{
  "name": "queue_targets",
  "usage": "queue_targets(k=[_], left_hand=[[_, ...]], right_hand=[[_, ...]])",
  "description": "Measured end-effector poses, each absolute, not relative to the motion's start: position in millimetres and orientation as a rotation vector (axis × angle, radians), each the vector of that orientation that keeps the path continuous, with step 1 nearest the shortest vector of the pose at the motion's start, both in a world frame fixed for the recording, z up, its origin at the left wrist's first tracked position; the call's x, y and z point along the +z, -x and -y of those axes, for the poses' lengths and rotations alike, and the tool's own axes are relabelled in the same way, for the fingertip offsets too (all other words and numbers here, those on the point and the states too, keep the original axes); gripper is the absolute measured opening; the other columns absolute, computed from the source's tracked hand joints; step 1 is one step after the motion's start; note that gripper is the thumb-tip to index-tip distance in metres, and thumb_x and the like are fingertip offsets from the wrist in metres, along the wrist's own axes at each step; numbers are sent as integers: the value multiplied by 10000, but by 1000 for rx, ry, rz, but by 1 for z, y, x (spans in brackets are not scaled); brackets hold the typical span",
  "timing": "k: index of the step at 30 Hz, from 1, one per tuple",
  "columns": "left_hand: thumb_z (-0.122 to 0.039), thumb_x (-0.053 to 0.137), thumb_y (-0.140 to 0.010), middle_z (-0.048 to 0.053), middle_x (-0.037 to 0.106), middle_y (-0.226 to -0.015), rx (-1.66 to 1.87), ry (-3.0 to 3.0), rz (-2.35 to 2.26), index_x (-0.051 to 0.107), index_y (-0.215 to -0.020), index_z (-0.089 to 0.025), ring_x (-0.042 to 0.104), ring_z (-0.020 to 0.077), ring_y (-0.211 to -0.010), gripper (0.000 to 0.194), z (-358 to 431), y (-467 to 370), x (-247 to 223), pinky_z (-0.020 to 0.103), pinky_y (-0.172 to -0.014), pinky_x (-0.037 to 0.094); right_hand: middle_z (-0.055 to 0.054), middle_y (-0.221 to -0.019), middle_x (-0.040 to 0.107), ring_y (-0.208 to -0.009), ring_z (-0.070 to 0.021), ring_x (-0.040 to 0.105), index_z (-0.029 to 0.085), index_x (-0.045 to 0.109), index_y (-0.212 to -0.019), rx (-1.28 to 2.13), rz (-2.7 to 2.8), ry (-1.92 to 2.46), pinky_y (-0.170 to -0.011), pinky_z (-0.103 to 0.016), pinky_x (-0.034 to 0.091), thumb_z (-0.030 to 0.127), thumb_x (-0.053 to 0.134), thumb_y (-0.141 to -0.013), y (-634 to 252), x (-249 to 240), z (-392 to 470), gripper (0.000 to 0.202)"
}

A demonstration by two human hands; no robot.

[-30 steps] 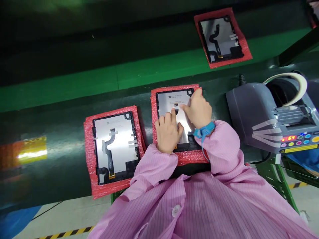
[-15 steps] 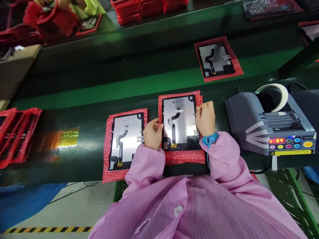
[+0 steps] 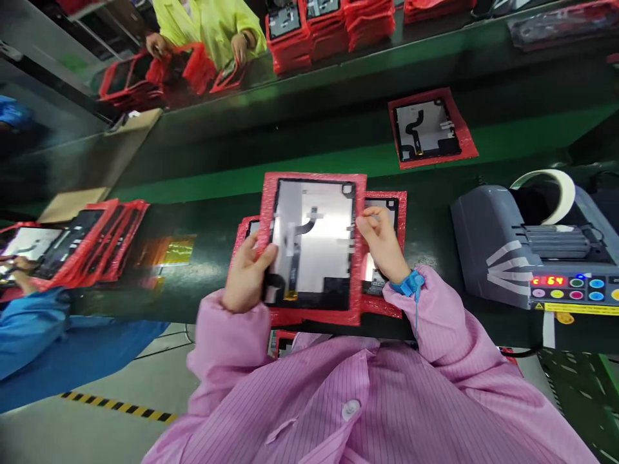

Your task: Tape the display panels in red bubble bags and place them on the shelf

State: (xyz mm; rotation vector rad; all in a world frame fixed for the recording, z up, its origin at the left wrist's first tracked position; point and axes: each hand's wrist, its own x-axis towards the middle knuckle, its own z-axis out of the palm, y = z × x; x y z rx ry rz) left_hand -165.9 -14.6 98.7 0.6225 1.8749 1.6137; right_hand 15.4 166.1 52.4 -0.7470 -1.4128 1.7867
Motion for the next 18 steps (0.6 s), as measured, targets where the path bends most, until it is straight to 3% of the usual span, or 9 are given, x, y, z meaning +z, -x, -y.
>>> queue_targets(k=[2, 6, 10, 12, 14, 17, 18], left_hand=[[-457, 848, -649, 31, 710, -934, 1545, -521, -1891, 625, -1086, -176, 649, 153, -793, 566, 43, 193, 106, 251, -740, 520], [-446, 871, -560, 11, 711, -868, 1356, -305, -1966, 636, -1022, -192, 637, 160, -736, 578, 86, 240, 93, 256, -681, 521], [-370, 771, -652, 45, 678, -871, 1080, -474, -2439, 627, -909, -212, 641, 277, -928, 334, 89, 247, 94, 442, -906, 515], [-267, 724, -704, 69, 657, -910, 941, -743, -2756, 631, -891, -222, 596, 334, -1057, 214, 63, 243, 106, 553, -1034, 419], [-190, 683, -762, 75, 648, -952, 901, -1031, -2791, 649, -898, -218, 578, 329, -1096, 143, 11, 239, 118, 571, -1084, 367], [-174, 672, -849, 41, 658, -857, 895, -1236, -2503, 678, -851, -169, 643, 222, -899, 8, -103, 225, 120, 436, -955, 502], [-198, 666, -883, 38, 661, -853, 919, -1264, -2444, 674, -864, -143, 647, 199, -865, 59, -143, 218, 118, 415, -910, 526]], right_hand=[[5, -897, 598, -682, -125, 600, 260, 418, -1005, 1863, 1441, 796, -510, -237, 469, 599, 641, -800, -18, 55, -166, 455], [-4, -870, 614, -647, -116, 580, 237, 435, -989, 1791, 1454, 996, -479, -224, 431, 415, 624, -782, -26, 57, -175, 332], [-2, -791, 606, -627, -117, 555, 221, 481, -923, 1686, 1552, 1012, -516, -243, 426, 340, 557, -781, -31, 56, -182, 200], [-2, -747, 602, -637, -126, 553, 212, 521, -879, 1562, 1665, 1030, -564, -261, 433, 322, 548, -789, -32, 55, -184, 145], [-7, -731, 613, -656, -137, 561, 205, 557, -849, 1422, 1786, 1061, -625, -283, 437, 298, 536, -805, -34, 54, -185, 105], [-7, -725, 626, -658, -146, 567, 203, 582, -834, 1282, 1899, 1120, -667, -295, 417, 270, 513, -827, -36, 54, -186, 96], [-5, -721, 626, -647, -145, 561, 204, 583, -834, 1263, 1919, 1138, -662, -292, 405, 269, 506, -835, -37, 54, -186, 101]])
